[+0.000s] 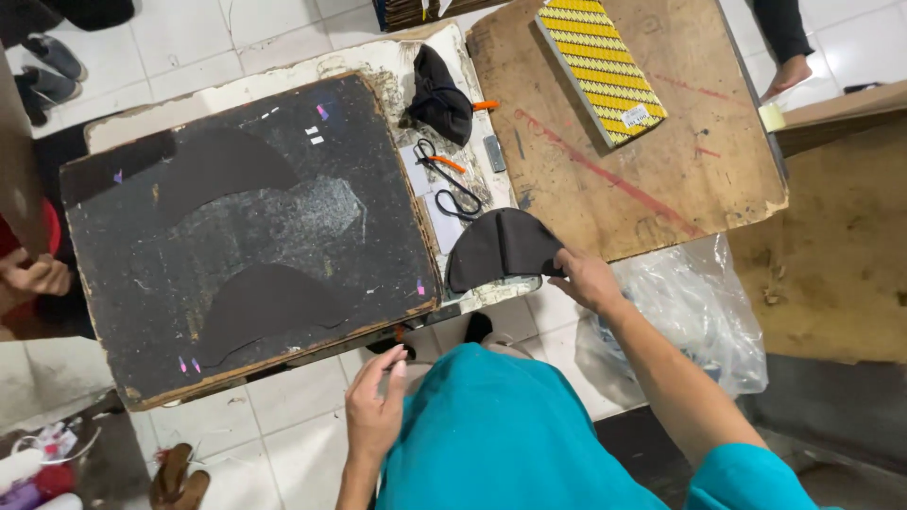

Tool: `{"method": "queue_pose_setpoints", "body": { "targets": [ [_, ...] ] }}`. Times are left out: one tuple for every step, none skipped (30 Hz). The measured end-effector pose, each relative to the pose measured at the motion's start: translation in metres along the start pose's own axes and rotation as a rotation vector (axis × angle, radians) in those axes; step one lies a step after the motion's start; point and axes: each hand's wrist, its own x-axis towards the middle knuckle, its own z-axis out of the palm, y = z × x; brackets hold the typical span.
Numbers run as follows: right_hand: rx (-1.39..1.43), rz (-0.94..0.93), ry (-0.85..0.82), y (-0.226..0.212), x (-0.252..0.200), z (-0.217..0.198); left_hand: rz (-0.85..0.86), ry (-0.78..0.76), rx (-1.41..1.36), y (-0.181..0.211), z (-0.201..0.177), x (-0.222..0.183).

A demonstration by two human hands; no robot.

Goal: Collaboratively placing fabric pieces onto template boards for garment processing.

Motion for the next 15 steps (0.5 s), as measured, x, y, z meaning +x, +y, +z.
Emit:
{"method": "queue_pose_setpoints", "body": {
  "targets": [
    [0.009,0.005,0.003,0.001,0.0,-0.003,0.003,-0.006,0.008,0.004,0.002,0.0],
    [0.061,-0.011,-0.028,0.003,-0.001,-0.006,0.02,-0.035,0.015,0.009,0.003,0.001],
    [0.108,-0.028,-0.059,0.005,0.0,-0.01,0.036,-0.062,0.019,0.013,0.006,0.002],
    [0.113,-0.026,-0.056,0.007,0.001,-0.009,0.039,-0.065,0.024,0.017,0.005,0.002],
    [0.144,-0.013,-0.076,0.011,0.002,-0.008,0.038,-0.078,0.031,0.02,0.006,0.002],
    [0.175,0.001,-0.096,0.013,0.003,-0.008,0.036,-0.091,0.039,0.024,0.005,0.002],
    [0.176,-0.001,-0.095,0.014,0.003,-0.009,0.037,-0.09,0.041,0.023,0.006,0.001],
    [0.206,-0.032,-0.078,0.014,0.004,-0.011,0.035,-0.084,0.039,0.022,0.007,-0.001],
    [0.236,-0.065,-0.064,0.014,0.004,-0.012,0.031,-0.077,0.038,0.021,0.007,-0.002],
    [0.237,-0.067,-0.064,0.014,0.005,-0.012,0.029,-0.074,0.04,0.021,0.008,-0.004],
    [0.24,-0.05,-0.076,0.014,0.005,-0.012,0.008,-0.082,0.032,0.02,0.008,-0.006],
    [0.243,-0.032,-0.088,0.014,0.006,-0.012,-0.013,-0.089,0.024,0.019,0.009,-0.008],
    [0.244,-0.034,-0.089,0.016,0.008,-0.01,-0.014,-0.087,0.025,0.02,0.009,-0.01],
    [0.265,-0.012,-0.096,0.018,0.01,-0.008,-0.029,-0.093,0.023,0.021,0.01,-0.012],
    [0.285,0.011,-0.102,0.02,0.012,-0.006,-0.042,-0.099,0.021,0.021,0.01,-0.013]
  ]
}}
